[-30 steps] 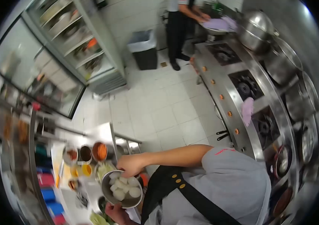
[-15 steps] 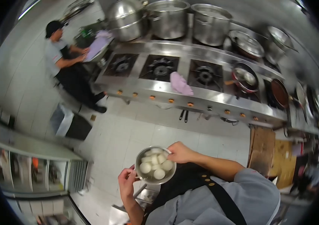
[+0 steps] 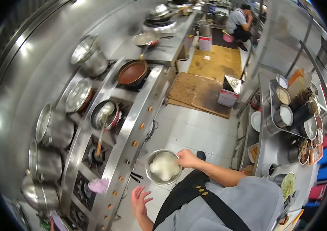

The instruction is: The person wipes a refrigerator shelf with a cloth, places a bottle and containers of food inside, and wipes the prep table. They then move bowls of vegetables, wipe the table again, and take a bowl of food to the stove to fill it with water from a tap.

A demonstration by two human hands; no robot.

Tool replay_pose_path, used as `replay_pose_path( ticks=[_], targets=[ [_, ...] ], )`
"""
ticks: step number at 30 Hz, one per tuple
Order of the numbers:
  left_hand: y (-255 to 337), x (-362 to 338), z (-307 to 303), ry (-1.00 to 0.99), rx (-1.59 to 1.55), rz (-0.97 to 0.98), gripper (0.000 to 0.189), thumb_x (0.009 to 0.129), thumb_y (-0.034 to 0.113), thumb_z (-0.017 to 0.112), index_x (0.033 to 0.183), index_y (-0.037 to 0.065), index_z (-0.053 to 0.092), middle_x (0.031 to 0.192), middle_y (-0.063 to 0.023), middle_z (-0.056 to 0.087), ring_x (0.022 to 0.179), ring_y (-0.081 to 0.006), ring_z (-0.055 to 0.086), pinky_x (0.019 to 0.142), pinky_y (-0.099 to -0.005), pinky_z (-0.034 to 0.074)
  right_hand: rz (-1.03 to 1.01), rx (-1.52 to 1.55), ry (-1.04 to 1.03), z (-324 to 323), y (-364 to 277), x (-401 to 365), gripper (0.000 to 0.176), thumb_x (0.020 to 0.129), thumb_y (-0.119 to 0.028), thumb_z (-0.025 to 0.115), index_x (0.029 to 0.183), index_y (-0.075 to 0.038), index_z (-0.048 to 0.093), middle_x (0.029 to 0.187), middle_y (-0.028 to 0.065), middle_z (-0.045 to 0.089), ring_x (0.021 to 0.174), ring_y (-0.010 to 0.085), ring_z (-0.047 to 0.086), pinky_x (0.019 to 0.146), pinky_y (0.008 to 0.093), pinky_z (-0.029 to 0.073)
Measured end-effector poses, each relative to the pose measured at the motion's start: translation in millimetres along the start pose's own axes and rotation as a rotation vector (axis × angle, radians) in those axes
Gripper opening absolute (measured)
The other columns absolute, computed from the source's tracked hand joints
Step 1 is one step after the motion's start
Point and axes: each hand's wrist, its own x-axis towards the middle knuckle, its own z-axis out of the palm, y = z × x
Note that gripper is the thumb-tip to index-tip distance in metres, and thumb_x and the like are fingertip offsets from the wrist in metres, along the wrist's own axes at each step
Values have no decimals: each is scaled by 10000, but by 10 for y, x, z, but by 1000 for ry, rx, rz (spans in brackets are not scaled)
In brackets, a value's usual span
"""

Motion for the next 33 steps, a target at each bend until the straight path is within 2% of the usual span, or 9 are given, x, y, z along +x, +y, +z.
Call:
replay_pose_path(
  ticks=[4, 7, 11, 14, 18, 23, 25, 29, 33],
  targets=[
    [-512, 1136, 944, -152, 132, -173, 456, 820, 92, 557, 1235, 30, 380, 1205, -188, 483, 814, -227, 618, 559, -304, 536, -4, -109, 292, -1105, 445, 264, 189, 661, -118, 563, 673, 68, 596, 547, 213, 553, 505, 237, 610, 487, 365, 478],
    [-787, 1472, 1665, -361, 928, -79, 459, 848, 184, 552, 1277, 65, 439, 1285, -126, 454, 1117, -277, 475, 903, -376, 429, 41, -140, 470, -1960, 342, 163, 192, 652, -129, 566, 657, 62, 591, 554, 224, 545, 518, 240, 609, 505, 370, 475],
    [-1233, 1901, 1782, -776, 500, 66, 561, 877, 428, 470, 1308, 72, 412, 1336, -89, 399, 1187, -220, 416, 1003, -317, 296, 81, 102, 745, -2733, 646, 369, 137, 663, -60, 542, 609, 54, 597, 516, 165, 565, 482, 196, 593, 462, 342, 467],
    [-1126, 2593, 1866, -651, 660, -494, 594, 821, 454, 542, 1288, 102, 439, 1265, -105, 467, 1028, -288, 527, 853, -481, 412, 108, 199, 860, -3206, 534, 487, 108, 666, -28, 536, 608, 46, 589, 538, 75, 562, 466, 131, 541, 430, 294, 436],
    [-1444, 3678, 2072, -708, 985, -537, 515, 786, 326, 609, 1247, 135, 483, 1182, -132, 523, 965, -328, 556, 690, -550, 463, 93, 378, 1071, -3854, 856, 967, 88, 665, -2, 534, 582, 17, 556, 540, 6, 503, 470, 81, 454, 407, 259, 363],
    [-1453, 5004, 3447, -386, 407, -745, 373, 771, 188, 585, 1117, 53, 557, 1082, -131, 572, 882, -347, 574, 734, -499, 473, 88, 400, 1162, -4752, 605, 1659, 105, 676, 13, 523, 573, 21, 541, 542, 25, 517, 471, 95, 496, 407, 269, 404],
    [-1435, 5840, 4268, -1034, 1039, 209, 300, 750, 145, 597, 1016, 6, 595, 927, -126, 612, 863, -309, 577, 752, -412, 472, 112, 346, 1178, -5189, 593, 1948, 88, 673, 22, 518, 599, 28, 567, 559, 49, 544, 457, 109, 514, 387, 276, 423],
    [523, 6015, 6341, -531, 543, -377, 283, 775, 149, 604, 1036, 43, 579, 956, -93, 593, 885, -260, 572, 684, -392, 489, 182, 472, 1182, -5951, 410, 2440, 78, 662, 42, 515, 629, 35, 586, 581, 45, 557, 465, 109, 511, 419, 261, 416],
    [1751, 6399, 7699, -917, 124, -427, 350, 821, 200, 592, 1137, 78, 504, 1074, -65, 539, 883, -186, 571, 533, -358, 537, 115, 509, 1324, -6634, 460, 2834, 102, 683, 62, 494, 706, 53, 592, 639, 69, 585, 488, 152, 551, 377, 293, 445]
  ],
)
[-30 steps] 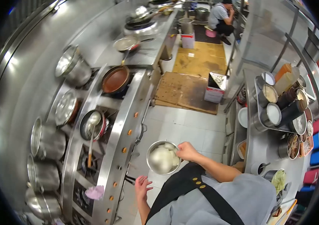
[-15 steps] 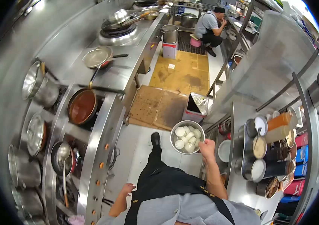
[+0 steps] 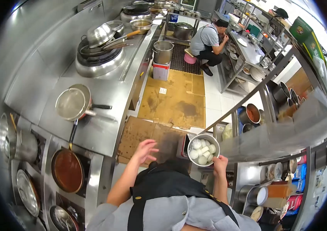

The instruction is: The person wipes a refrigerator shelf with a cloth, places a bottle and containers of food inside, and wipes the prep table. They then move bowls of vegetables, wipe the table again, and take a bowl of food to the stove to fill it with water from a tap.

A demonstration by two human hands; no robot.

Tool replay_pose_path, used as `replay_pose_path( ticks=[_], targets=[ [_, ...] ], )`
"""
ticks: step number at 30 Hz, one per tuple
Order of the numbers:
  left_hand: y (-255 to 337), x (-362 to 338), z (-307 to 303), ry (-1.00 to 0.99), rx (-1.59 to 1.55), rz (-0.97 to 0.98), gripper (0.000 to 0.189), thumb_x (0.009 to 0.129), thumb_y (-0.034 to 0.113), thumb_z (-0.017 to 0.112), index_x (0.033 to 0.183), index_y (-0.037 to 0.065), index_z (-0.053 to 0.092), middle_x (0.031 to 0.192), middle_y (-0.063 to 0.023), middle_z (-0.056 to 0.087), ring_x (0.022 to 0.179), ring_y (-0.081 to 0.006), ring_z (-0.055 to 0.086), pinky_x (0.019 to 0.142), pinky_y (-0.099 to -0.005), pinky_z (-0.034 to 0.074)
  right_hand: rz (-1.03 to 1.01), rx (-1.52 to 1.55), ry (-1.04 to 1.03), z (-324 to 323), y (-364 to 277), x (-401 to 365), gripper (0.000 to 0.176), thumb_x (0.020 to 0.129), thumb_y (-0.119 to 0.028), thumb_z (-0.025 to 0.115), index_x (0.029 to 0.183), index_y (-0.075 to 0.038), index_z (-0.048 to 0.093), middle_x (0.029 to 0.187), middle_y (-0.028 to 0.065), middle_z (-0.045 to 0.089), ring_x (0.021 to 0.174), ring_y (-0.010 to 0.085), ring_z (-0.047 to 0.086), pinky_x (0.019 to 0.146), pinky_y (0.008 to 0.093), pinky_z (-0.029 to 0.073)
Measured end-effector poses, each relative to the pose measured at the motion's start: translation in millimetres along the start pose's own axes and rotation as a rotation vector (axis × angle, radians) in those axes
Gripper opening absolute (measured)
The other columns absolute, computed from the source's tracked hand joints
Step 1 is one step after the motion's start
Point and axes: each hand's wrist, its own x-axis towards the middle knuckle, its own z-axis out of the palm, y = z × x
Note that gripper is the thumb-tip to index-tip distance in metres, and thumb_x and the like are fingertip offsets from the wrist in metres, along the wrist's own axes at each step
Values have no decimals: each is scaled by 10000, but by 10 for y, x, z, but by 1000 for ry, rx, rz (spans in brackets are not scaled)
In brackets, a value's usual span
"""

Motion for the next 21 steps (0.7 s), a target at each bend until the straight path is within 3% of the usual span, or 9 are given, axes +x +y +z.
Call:
replay_pose_path(
  ticks=[2, 6, 9, 11, 14, 15, 17, 19, 21],
  targets=[
    [456, 501, 235, -62, 276, 40, 316, 856, 203, 571, 1134, 68, 507, 1115, -66, 560, 912, -186, 580, 578, -343, 543, -6, 4, 55, 190, -145, 312, 106, 685, 59, 493, 719, 55, 594, 643, 69, 588, 504, 153, 558, 384, 293, 447],
    [1083, 1448, 638, -176, 475, 23, 318, 840, 180, 588, 1127, 65, 515, 1110, -47, 568, 906, -145, 580, 560, -290, 519, 59, 224, 192, 734, -587, 1090, 87, 678, 45, 483, 711, 27, 562, 592, 47, 548, 417, 118, 488, 355, 262, 400],
    [1458, 2194, 839, -276, 614, 144, 221, 801, 81, 555, 1020, 55, 564, 1036, -44, 599, 853, -114, 577, 538, -252, 487, 36, 188, 173, 1035, -872, 1853, 73, 655, 40, 478, 625, -18, 511, 546, 13, 491, 391, 102, 448, 333, 247, 373],
    [1780, 2735, 898, -483, 648, 283, 158, 748, 11, 478, 864, 46, 580, 842, -29, 610, 741, -90, 563, 524, -230, 464, 30, 145, 153, 1319, -992, 2497, 98, 651, 39, 484, 590, -36, 471, 538, -2, 463, 399, 91, 424, 339, 244, 340],
    [2346, 3436, 989, -423, 573, 220, 171, 713, -11, 400, 753, 51, 553, 679, -6, 551, 636, -76, 532, 503, -218, 437, -33, 41, 74, 1820, -1317, 3588, 171, 644, 37, 499, 542, -63, 405, 529, -27, 409, 424, 73, 368, 358, 255, 287],
    [2541, 3695, 1002, -408, 643, 279, 124, 791, 53, 434, 745, 61, 549, 630, 11, 504, 582, -69, 507, 472, -215, 413, -85, -2, 30, 2045, -1436, 3932, 202, 640, 36, 509, 529, -71, 378, 528, -36, 384, 440, 67, 338, 372, 269, 268],
    [2936, 4120, 1102, -114, 678, 300, 109, 836, 117, 502, 753, 69, 554, 644, 12, 518, 597, -63, 502, 488, -220, 410, -136, -45, -71, 2467, -1784, 4398, 199, 646, 28, 514, 525, -66, 387, 530, -39, 386, 461, 63, 340, 389, 278, 272],
    [3376, 4506, 1110, 14, 571, 580, 107, 842, 156, 564, 783, 67, 567, 684, 6, 542, 642, -64, 511, 560, -222, 426, -111, -32, -217, 3038, -2353, 4788, 92, 687, 7, 493, 615, -2, 550, 579, -7, 509, 501, 82, 459, 417, 254, 352],
    [4014, 4659, 1262, 242, 620, 891, 97, 803, 124, 599, 819, 32, 572, 758, -9, 577, 712, -79, 523, 641, -224, 434, -184, -52, -335, 3583, -2497, 5437, 139, 729, -16, 518, 776, 51, 631, 643, 54, 585, 534, 115, 531, 443, 281, 433]
  ],
)
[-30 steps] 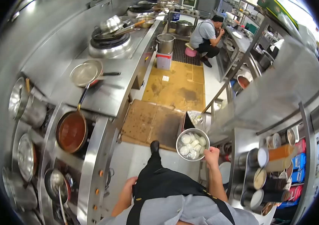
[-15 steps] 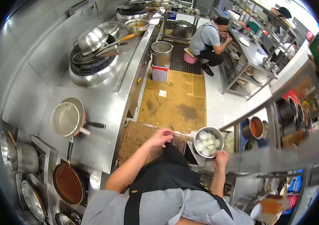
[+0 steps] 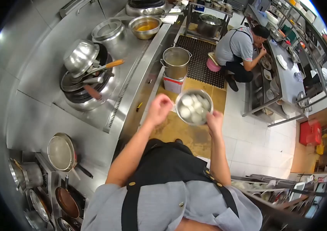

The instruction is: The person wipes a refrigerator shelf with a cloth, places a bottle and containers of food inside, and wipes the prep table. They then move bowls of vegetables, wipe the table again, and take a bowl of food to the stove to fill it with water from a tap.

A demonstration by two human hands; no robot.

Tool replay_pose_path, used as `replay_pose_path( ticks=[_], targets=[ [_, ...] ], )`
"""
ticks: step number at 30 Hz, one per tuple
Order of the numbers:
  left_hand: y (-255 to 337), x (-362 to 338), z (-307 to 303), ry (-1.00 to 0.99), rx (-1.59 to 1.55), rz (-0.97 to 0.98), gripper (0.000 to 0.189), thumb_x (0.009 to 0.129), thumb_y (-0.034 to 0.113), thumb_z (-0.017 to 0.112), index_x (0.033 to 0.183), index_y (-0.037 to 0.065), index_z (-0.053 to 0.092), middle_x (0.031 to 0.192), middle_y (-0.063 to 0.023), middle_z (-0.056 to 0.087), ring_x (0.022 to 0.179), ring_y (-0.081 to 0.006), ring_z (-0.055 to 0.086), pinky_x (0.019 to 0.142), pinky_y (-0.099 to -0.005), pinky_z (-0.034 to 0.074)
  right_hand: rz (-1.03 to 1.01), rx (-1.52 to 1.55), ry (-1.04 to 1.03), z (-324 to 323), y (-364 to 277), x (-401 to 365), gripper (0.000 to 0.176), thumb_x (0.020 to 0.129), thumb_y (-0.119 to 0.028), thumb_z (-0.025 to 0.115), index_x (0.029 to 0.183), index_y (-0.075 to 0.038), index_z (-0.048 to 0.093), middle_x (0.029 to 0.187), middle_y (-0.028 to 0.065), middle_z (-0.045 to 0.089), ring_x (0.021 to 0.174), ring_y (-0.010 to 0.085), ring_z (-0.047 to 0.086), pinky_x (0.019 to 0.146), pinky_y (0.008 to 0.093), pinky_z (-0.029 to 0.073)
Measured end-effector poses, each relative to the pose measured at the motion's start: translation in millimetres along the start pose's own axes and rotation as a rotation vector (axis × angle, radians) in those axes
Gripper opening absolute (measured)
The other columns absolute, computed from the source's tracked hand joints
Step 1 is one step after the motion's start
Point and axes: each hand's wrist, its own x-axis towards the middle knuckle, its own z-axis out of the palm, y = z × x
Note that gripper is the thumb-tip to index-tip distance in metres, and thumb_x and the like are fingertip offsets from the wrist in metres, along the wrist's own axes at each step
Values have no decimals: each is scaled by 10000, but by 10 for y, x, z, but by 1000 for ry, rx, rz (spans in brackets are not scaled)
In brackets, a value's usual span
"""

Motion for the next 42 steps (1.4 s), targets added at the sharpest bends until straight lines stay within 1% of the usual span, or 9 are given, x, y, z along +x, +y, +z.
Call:
replay_pose_path(
  ticks=[5, 8, 11, 13, 15, 17, 23, 29, 42],
  targets=[
    [202, 1468, 7, 217, 486, 148, 147, 730, 114, 629, 792, 9, 546, 846, -115, 586, 743, -216, 577, 659, -328, 461, -58, 84, -194, 1071, -1025, 1323, 96, 686, 2, 531, 697, 58, 609, 603, 83, 584, 495, 151, 560, 441, 323, 467],
    [-317, 2331, -41, 263, 633, 292, 308, 722, 202, 651, 967, 50, 545, 1082, -153, 521, 981, -307, 518, 767, -434, 447, -185, -149, -240, 1743, -1242, 2120, 88, 662, -16, 542, 650, 44, 604, 578, 114, 586, 505, 178, 586, 447, 347, 482],
    [-630, 3011, -331, 298, 872, -36, 592, 721, 258, 653, 1256, 159, 420, 1334, -166, 322, 1214, -380, 311, 852, -549, 388, -395, -305, -282, 2480, -1473, 2788, 88, 679, -6, 542, 661, 49, 609, 579, 88, 578, 462, 156, 558, 384, 306, 500],
    [-851, 3416, -570, 273, 801, -178, 713, 742, 344, 628, 1349, 236, 270, 1396, -156, 198, 1256, -424, 211, 863, -652, 323, -412, -461, -311, 2955, -1553, 3164, 134, 619, -104, 582, 609, 30, 592, 618, 209, 601, 552, 312, 616, 565, 402, 498],
    [-1277, 3826, -812, 315, 746, -239, 725, 751, 344, 617, 1366, 264, 240, 1421, -146, 162, 1267, -418, 209, 882, -653, 309, -512, -567, -309, 3477, -1525, 3577, 141, 632, -106, 564, 632, 32, 593, 665, 257, 590, 701, 418, 598, 665, 443, 487],
    [-1889, 4233, -1062, 438, 618, -239, 699, 763, 336, 602, 1366, 276, 253, 1426, -137, 162, 1281, -412, 179, 905, -644, 296, -851, -673, -254, 3955, -1590, 3735, 118, 623, -49, 536, 604, 66, 557, 656, 255, 591, 626, 369, 626, 592, 452, 502],
    [-3482, 4824, -1567, 636, 480, -299, 688, 785, 342, 572, 1386, 274, 245, 1423, -137, 167, 1290, -398, 142, 984, -571, 249, -967, -776, -553, 5127, -1369, 4223, 168, 612, -81, 553, 660, 75, 593, 940, 352, 545, 825, 463, 574, 769, 468, 473],
    [-3786, 5001, -1889, 1029, 454, -318, 700, 770, 302, 580, 1381, 145, 276, 1350, -214, 291, 1268, -349, 236, 1034, -462, 224, -996, -1034, -960, 5837, -1568, 4096, 212, 711, -135, 547, 725, 60, 629, 952, 349, 545, 813, 450, 587, 757, 483, 482],
    [-3494, 5157, -2152, 1197, 433, -440, 665, 754, 257, 579, 1351, 113, 326, 1251, -232, 398, 1170, -331, 376, 979, -446, 309, -1875, -1298, -1307, 6288, -1913, 3555, 184, 734, -60, 544, 845, 18, 668, 910, 203, 640, 929, 413, 590, 775, 384, 511]
  ],
)
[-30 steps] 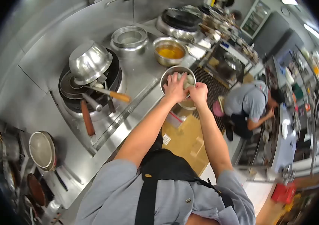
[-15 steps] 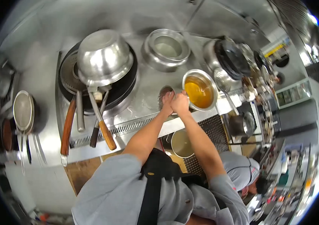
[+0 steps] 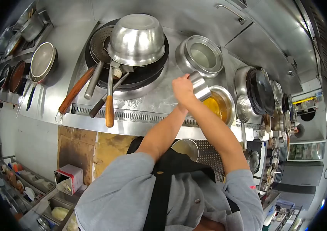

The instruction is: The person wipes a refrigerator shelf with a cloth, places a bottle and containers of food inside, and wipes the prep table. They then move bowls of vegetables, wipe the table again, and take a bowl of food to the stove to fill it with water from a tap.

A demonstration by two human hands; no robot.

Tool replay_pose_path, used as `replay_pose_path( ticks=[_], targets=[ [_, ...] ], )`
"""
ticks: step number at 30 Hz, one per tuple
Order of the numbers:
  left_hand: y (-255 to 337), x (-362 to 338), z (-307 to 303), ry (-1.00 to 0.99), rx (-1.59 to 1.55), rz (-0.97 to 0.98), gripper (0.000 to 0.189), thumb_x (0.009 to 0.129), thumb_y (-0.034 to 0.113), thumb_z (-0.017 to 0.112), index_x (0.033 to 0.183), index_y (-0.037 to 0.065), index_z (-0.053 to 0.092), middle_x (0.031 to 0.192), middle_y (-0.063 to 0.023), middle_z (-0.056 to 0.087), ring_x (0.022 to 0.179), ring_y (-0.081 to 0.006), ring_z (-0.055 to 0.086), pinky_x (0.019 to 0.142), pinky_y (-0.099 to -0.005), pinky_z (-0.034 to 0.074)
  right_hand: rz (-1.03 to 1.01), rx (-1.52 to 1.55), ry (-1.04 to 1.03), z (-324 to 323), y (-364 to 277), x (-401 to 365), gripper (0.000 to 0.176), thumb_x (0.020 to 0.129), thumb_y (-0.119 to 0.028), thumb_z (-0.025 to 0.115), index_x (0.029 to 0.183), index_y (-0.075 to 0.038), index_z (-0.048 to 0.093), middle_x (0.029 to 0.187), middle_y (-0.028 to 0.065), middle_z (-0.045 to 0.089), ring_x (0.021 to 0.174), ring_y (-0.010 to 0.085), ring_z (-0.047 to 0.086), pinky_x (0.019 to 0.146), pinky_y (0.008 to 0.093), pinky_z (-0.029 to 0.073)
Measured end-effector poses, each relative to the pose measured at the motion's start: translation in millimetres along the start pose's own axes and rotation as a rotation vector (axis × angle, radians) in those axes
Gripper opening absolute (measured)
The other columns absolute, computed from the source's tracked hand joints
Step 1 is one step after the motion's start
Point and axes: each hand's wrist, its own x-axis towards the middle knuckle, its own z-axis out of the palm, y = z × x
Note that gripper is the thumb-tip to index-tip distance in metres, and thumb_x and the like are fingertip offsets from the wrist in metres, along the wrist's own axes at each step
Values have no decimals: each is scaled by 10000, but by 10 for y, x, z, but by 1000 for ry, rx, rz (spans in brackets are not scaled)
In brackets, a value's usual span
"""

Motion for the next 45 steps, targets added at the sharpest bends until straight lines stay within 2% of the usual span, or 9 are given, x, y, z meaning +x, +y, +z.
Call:
replay_pose_path(
  ticks=[7, 9, 12, 15, 17, 22, 25, 32, 45],
  targets=[
    [122, 381, -377, -119, 85, 68, 647, 745, 232, 578, 1336, 95, 353, 1199, -242, 456, 1117, -321, 451, 949, -437, 355, -41, -82, 112, -56, 256, 266, 181, 726, -101, 550, 817, -22, 685, 878, 187, 649, 849, 367, 628, 711, 407, 520],
    [325, 717, -648, -216, 145, 143, 642, 743, 225, 578, 1331, 90, 361, 1183, -245, 472, 1102, -319, 473, 941, -435, 368, 299, 333, 237, -62, 663, 333, 126, 684, -105, 598, 744, -10, 656, 847, 194, 643, 848, 314, 631, 708, 395, 512],
    [956, 1389, -1122, -446, 220, 206, 635, 739, 215, 578, 1324, 83, 372, 1161, -249, 497, 1079, -314, 505, 928, -431, 388, 643, 1340, 231, 279, 1421, 305, 97, 697, 4, 520, 687, 77, 582, 599, 158, 573, 372, 241, 527, 378, 340, 472],
    [1824, 2401, -1302, -762, 105, -85, 552, 728, 146, 581, 1233, -27, 442, 1084, -224, 560, 795, -287, 638, 649, -380, 533, 815, 1808, 364, 434, 1699, 250, 58, 714, 51, 529, 747, 93, 550, 649, 142, 570, 443, 219, 547, 360, 337, 481],
    [1783, 3336, -967, -463, -125, 94, 508, 690, 113, 543, 1186, 13, 502, 914, -211, 622, 619, -261, 637, 506, -340, 509, 893, 1883, 386, 535, 1856, 222, 65, 717, 59, 535, 767, 100, 541, 686, 145, 574, 491, 227, 567, 379, 346, 502],
    [1637, 5501, -173, 601, 490, 703, 608, 711, 138, 559, 1277, -4, 385, 1036, -226, 586, 833, -238, 631, 667, -345, 522, 950, 2026, 522, 324, 2038, -146, 102, 754, 31, 509, 779, 112, 565, 733, 153, 601, 526, 243, 598, 440, 327, 542],
    [1595, 6270, -61, 659, 55, 670, 530, 763, 218, 575, 1216, -6, 413, 1132, -204, 516, 1002, -294, 524, 840, -368, 435, 1041, 1907, 539, 328, 2398, -255, 114, 750, 27, 516, 795, 117, 569, 731, 155, 607, 541, 245, 610, 428, 317, 538],
    [1994, 5391, -248, 138, -102, 349, 126, 781, 131, 568, 822, 16, 599, 750, -139, 611, 706, -237, 607, 650, -367, 467, 887, 1687, 548, 73, 3430, 755, 45, 686, 57, 540, 694, 99, 555, 611, 144, 561, 444, 245, 569, 372, 355, 510],
    [2163, 4979, -103, -196, -333, 203, 91, 825, 64, 566, 822, -11, 617, 716, -50, 614, 627, -122, 593, 559, -258, 488, 958, 1882, 670, -240, 3962, 2175, 159, 712, 87, 492, 839, 171, 539, 792, 236, 593, 572, 332, 620, 454, 385, 556]
  ],
)
